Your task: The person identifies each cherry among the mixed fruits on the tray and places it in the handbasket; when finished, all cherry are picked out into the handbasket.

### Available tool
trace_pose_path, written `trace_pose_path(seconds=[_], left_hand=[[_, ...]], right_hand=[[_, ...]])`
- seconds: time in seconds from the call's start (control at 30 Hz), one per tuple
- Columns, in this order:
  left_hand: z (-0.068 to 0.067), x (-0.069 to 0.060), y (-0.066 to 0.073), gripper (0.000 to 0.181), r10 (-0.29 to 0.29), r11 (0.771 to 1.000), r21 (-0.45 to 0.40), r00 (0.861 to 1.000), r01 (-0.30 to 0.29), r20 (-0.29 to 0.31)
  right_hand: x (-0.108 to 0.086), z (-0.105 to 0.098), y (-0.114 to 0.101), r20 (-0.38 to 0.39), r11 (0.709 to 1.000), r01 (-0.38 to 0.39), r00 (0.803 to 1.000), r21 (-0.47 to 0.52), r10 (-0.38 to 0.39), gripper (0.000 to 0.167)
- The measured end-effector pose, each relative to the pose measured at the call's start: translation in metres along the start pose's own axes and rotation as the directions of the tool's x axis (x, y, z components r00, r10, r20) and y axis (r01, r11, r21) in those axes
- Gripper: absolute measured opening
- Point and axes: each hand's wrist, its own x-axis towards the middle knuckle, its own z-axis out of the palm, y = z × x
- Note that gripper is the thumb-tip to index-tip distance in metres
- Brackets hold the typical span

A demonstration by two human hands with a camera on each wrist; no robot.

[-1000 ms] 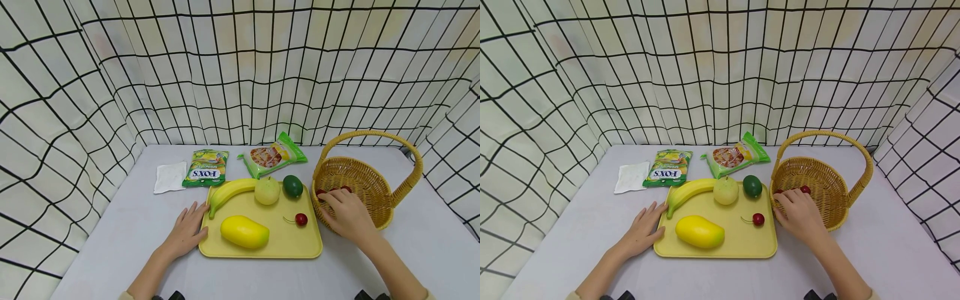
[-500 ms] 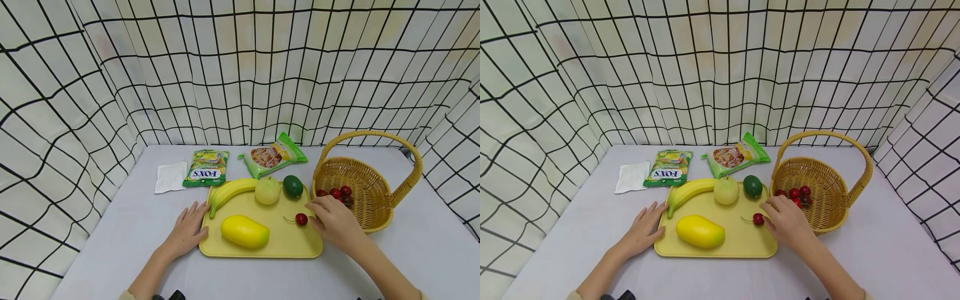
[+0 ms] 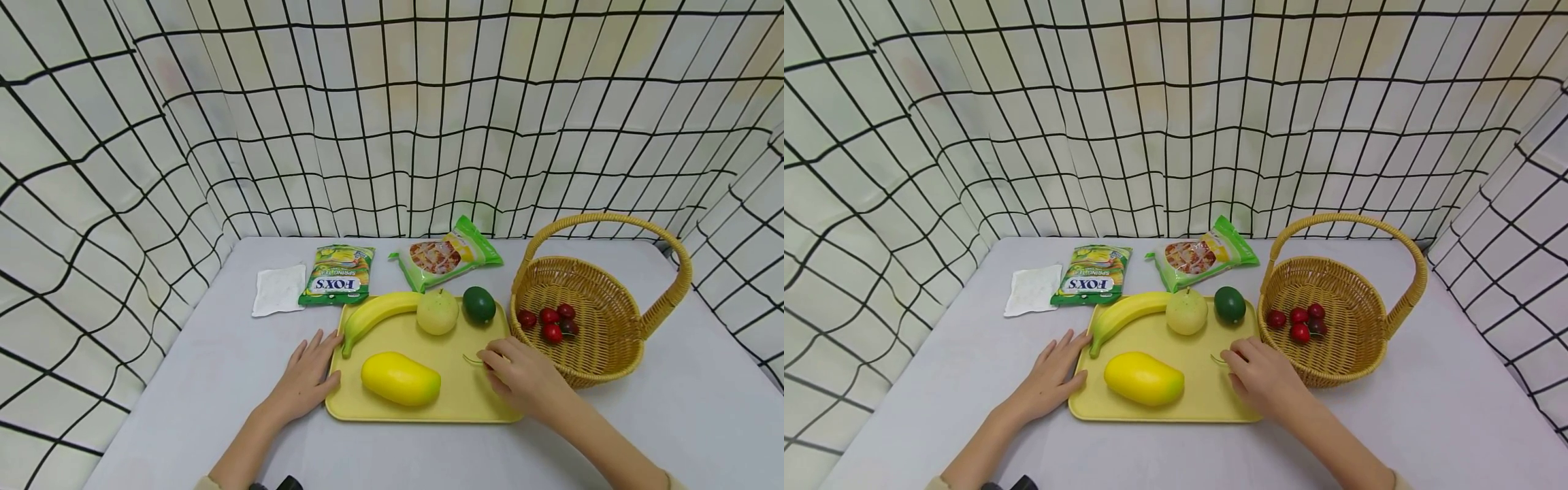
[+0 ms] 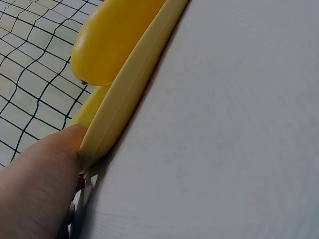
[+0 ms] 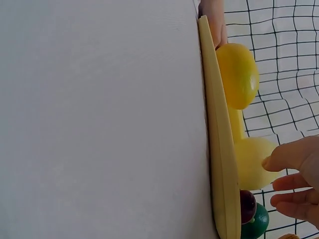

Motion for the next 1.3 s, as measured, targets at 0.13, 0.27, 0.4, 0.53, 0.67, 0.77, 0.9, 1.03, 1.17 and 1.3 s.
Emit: trace_pose_path(seconds=[0.13, 0.27, 0.4, 0.53, 0.67, 0.77, 0.9, 1.03, 1.17, 1.3], left_hand=[[0.000, 0.000, 0.000, 0.057, 0.000, 1.000, 0.004, 1.000, 0.000, -0.002], [0.000, 0.000, 0.000, 0.057, 0.000, 1.000, 0.003, 1.000, 0.000, -0.004], [0.000, 0.000, 0.000, 0.057, 0.001, 1.000, 0.001, 1.000, -0.001, -0.004], [0.000, 0.000, 0.000, 0.057, -0.002, 1.000, 0.001, 1.000, 0.002, -0.003], [0.000, 0.000, -0.001, 0.058, -0.006, 1.000, -0.001, 1.000, 0.006, -0.001], [0.000, 0.000, -0.001, 0.058, -0.005, 1.000, -0.002, 1.000, 0.005, 0.000], [0.001, 0.000, -0.001, 0.058, -0.005, 1.000, -0.006, 1.000, 0.005, 0.000], [0.001, 0.000, -0.001, 0.058, -0.008, 1.000, -0.004, 1.000, 0.008, 0.001], [0.001, 0.000, -0.001, 0.057, -0.009, 1.000, 0.001, 1.000, 0.009, 0.003], [0.002, 0.000, -0.002, 0.058, -0.011, 1.000, 0.001, 1.000, 0.011, 0.003]], right_hand=[[-0.001, 0.005, 0.000, 0.012, 1.000, 0.017, 1.000, 0.008, -0.017, 0.033], [-0.003, 0.007, 0.001, 0.060, 1.000, 0.008, 0.998, -0.002, -0.008, 0.036], [-0.005, 0.009, 0.002, 0.079, 1.000, 0.001, 0.997, -0.022, 0.000, 0.037], [-0.006, 0.011, 0.003, 0.070, 0.999, -0.006, 0.997, -0.038, 0.009, 0.034], [-0.007, 0.010, 0.004, 0.079, 0.998, -0.037, 0.996, -0.048, 0.040, 0.033], [-0.007, 0.011, 0.005, 0.079, 0.997, -0.058, 0.995, -0.044, 0.062, 0.034], [-0.008, 0.013, 0.007, 0.073, 0.996, -0.075, 0.994, -0.045, 0.078, 0.034], [-0.008, 0.017, 0.008, 0.063, 0.995, -0.073, 0.995, -0.064, 0.077, 0.030], [-0.008, 0.021, 0.007, 0.052, 0.995, -0.069, 0.996, -0.076, 0.073, 0.025], [-0.008, 0.021, 0.007, 0.061, 0.994, -0.071, 0.995, -0.085, 0.077, 0.026]])
